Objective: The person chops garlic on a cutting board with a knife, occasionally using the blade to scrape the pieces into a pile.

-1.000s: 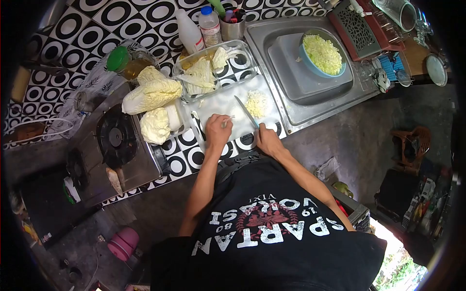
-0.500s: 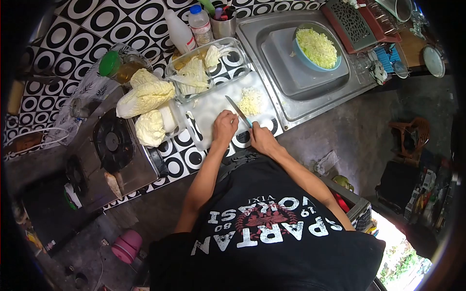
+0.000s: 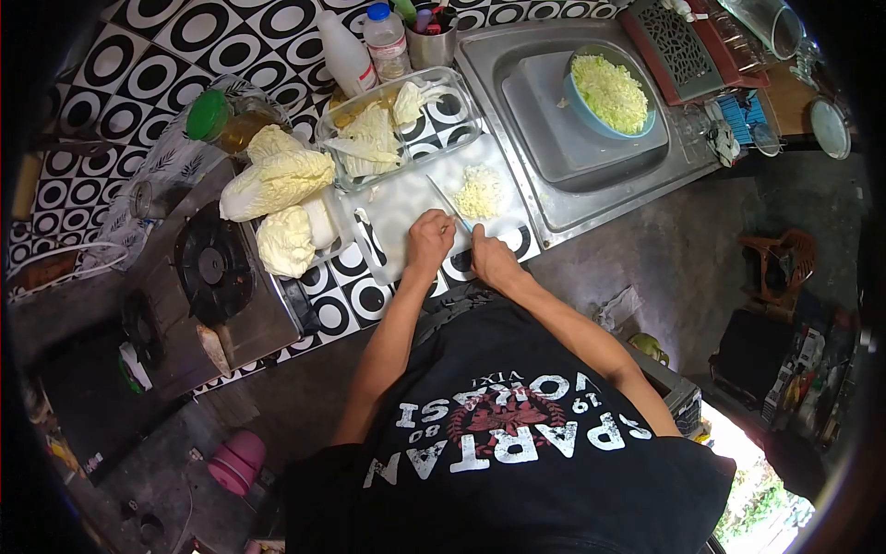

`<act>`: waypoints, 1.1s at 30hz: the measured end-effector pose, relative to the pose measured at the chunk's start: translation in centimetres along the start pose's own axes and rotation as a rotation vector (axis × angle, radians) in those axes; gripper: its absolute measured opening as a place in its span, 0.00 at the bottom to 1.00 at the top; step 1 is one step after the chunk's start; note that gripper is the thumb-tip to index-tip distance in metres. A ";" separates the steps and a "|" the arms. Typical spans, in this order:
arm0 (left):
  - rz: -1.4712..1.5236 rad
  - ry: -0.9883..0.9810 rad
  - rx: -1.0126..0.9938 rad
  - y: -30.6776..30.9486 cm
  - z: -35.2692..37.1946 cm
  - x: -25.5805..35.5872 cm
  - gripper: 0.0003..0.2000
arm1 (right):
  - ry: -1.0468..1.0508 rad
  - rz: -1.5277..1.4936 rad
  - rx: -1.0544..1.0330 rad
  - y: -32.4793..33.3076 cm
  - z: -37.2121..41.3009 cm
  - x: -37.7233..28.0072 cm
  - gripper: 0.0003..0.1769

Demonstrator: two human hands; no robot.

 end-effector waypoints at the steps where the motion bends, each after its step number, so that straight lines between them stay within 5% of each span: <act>1: 0.001 -0.003 -0.003 0.0 0.0 0.0 0.04 | -0.012 0.033 0.005 -0.5 -0.6 0.2 0.13; 21: -0.063 0.068 -0.074 0.0 0.6 -0.1 0.05 | 0.065 -0.033 0.062 1.3 0.4 0.7 0.12; 33: -0.047 0.098 -0.086 -0.1 0.6 0.0 0.03 | -0.024 0.132 -0.101 -0.2 1.2 1.5 0.10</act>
Point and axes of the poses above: each hand's wrist, its own z-axis away from the middle knuckle, its own y-axis out of the back of the hand, x = y × z, the point moved 3 cm from there along -z, towards the middle knuckle, and after that the axes turned 1 degree about x, right-handed, at the moved point
